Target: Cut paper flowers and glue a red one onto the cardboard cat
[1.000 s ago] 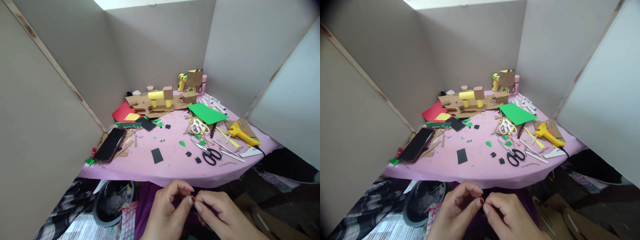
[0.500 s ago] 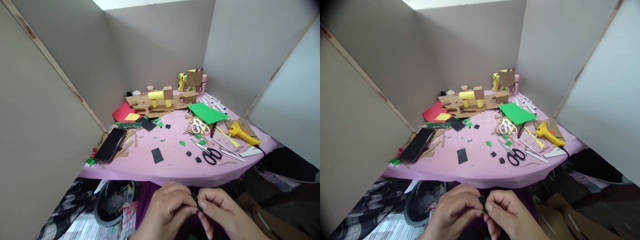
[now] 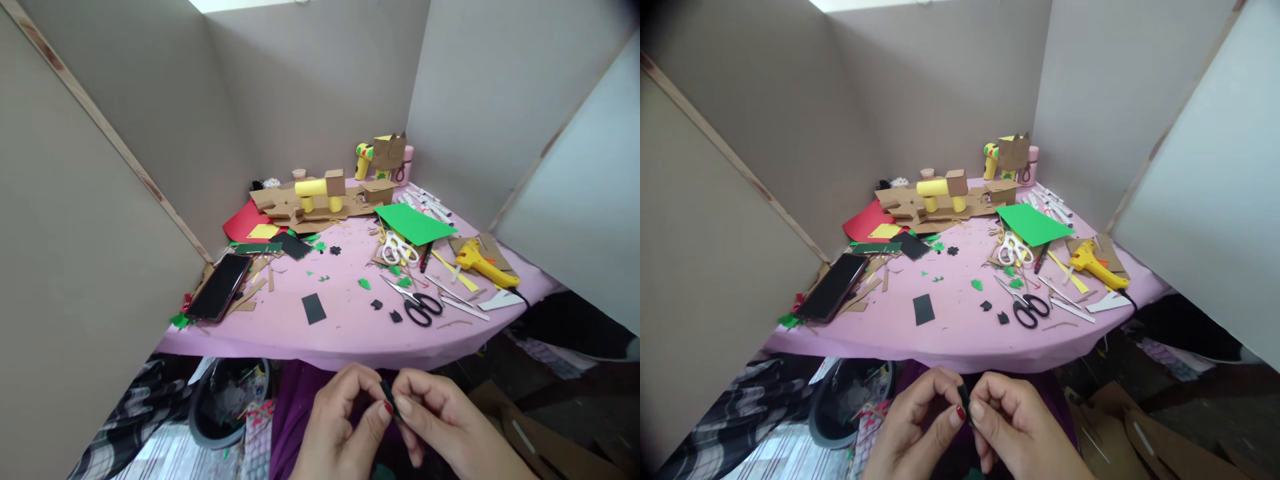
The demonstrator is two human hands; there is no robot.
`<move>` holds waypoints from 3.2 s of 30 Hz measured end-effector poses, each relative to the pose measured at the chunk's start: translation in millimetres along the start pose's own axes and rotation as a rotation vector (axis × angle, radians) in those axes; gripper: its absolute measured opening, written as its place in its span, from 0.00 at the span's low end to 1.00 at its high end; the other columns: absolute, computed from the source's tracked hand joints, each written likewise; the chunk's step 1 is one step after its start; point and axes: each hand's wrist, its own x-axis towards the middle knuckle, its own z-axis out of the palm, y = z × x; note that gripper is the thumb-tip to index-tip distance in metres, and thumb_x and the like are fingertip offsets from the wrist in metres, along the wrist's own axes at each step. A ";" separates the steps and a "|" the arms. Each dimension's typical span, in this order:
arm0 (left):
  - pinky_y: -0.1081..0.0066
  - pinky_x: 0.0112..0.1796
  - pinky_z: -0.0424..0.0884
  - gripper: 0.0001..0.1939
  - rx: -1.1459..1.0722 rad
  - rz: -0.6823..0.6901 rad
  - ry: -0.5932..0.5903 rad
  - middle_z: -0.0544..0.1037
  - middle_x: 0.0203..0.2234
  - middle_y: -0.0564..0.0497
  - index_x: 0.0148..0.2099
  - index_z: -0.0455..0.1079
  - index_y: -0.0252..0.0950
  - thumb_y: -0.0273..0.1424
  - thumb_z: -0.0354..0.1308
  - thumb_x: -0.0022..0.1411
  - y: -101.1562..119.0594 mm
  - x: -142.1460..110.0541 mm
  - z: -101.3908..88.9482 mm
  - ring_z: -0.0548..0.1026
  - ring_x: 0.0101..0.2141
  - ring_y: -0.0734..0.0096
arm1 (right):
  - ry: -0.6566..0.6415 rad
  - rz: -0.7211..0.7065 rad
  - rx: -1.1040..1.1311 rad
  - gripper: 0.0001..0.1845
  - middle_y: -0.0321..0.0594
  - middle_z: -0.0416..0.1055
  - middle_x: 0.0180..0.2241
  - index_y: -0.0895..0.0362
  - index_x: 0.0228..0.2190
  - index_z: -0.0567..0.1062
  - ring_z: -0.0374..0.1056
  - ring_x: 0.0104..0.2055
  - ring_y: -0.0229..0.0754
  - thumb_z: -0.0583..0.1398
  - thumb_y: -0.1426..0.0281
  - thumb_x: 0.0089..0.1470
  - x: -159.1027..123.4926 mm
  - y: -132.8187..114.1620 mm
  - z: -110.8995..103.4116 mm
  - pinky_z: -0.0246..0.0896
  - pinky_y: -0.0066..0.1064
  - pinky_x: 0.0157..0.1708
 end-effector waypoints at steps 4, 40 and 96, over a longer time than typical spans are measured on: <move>0.71 0.34 0.65 0.07 -0.007 0.008 0.031 0.70 0.30 0.49 0.31 0.64 0.36 0.32 0.52 0.61 -1.0 -0.8 4.0 0.70 0.32 0.68 | 0.011 -0.029 -0.133 0.19 0.29 0.62 0.17 0.56 0.24 0.64 0.61 0.19 0.34 0.53 0.55 0.58 -3.2 -1.3 -0.8 0.56 0.24 0.22; 0.72 0.36 0.65 0.05 0.025 0.079 0.124 0.74 0.30 0.50 0.31 0.66 0.37 0.25 0.52 0.59 -2.2 -2.7 9.9 0.72 0.32 0.70 | 0.205 -0.378 -0.797 0.12 0.31 0.63 0.19 0.54 0.24 0.65 0.62 0.19 0.35 0.50 0.69 0.60 -12.7 -4.1 -0.7 0.55 0.23 0.21; 0.73 0.29 0.61 0.19 -0.268 -0.226 -0.014 0.68 0.20 0.53 0.27 0.64 0.36 0.46 0.49 0.61 -11.7 9.0 8.1 0.66 0.25 0.71 | 0.077 -0.112 -0.078 0.19 0.31 0.62 0.17 0.55 0.21 0.62 0.60 0.21 0.36 0.54 0.58 0.57 12.6 10.2 -0.8 0.57 0.27 0.25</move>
